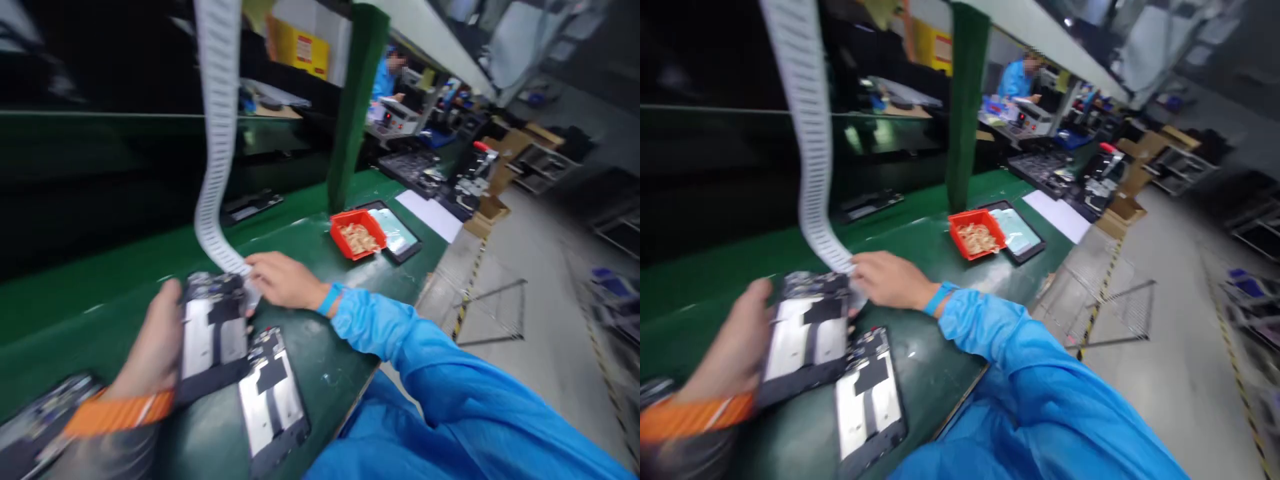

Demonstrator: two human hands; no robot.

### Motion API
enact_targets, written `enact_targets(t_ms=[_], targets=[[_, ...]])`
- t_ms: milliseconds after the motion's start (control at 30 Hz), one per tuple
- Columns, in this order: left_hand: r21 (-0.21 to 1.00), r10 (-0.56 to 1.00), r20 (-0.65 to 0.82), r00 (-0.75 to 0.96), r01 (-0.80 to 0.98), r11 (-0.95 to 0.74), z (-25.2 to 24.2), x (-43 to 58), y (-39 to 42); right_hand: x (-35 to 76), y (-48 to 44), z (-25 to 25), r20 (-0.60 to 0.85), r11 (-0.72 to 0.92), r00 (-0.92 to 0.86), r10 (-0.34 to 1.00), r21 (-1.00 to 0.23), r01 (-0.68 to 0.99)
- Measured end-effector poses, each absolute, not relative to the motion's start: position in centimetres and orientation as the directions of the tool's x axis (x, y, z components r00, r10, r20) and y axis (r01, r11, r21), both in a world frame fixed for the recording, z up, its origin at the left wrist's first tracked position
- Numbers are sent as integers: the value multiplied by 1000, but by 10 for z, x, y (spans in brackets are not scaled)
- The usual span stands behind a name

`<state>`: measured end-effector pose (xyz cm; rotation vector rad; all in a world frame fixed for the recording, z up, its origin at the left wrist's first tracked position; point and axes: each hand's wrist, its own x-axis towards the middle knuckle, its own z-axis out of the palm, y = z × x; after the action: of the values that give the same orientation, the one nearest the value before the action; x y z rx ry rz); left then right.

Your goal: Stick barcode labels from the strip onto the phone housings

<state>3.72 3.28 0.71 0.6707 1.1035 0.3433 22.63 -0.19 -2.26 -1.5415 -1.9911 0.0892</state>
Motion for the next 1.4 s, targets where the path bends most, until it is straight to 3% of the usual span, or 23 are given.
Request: enact_targets(t_ms=[33,133,167,233,333,500,800,1000,1200,1300,1400], targets=[[673,616,-662,427,-25,740,10,38,26,226,-6,-21,460,326,-84,884,-476,817],[591,666,-586,461,-320,741,10,44,15,225,-16,-23,470,363,-28,882,-640,678],[566,694,-545,471,-403,719,7,45,16,225,-17,-24,443,346,37,896,-747,568],[495,688,-484,540,-479,725,-3,47,19,225,-19,-26,343,312,37,939,-889,336],[450,708,-388,590,-550,704,-16,47,18,220,-29,-21,218,225,-65,974,-963,146],[444,672,-319,668,-521,729,-19,51,9,210,-42,-11,131,174,-237,963,-970,169],[440,653,-238,719,-520,732,-19,55,2,205,-43,-21,110,124,-181,977,-990,70],[429,758,-294,583,-628,649,-14,51,7,204,-47,-15,143,162,-193,971,-983,87],[453,799,-314,513,-659,601,-9,48,10,205,-55,-10,140,227,-328,934,-944,240],[438,782,-307,542,-649,622,-7,47,7,204,-55,-11,181,243,-261,948,-943,226],[411,694,-291,658,-570,712,-5,45,6,204,-51,-11,272,279,-61,960,-943,180]])
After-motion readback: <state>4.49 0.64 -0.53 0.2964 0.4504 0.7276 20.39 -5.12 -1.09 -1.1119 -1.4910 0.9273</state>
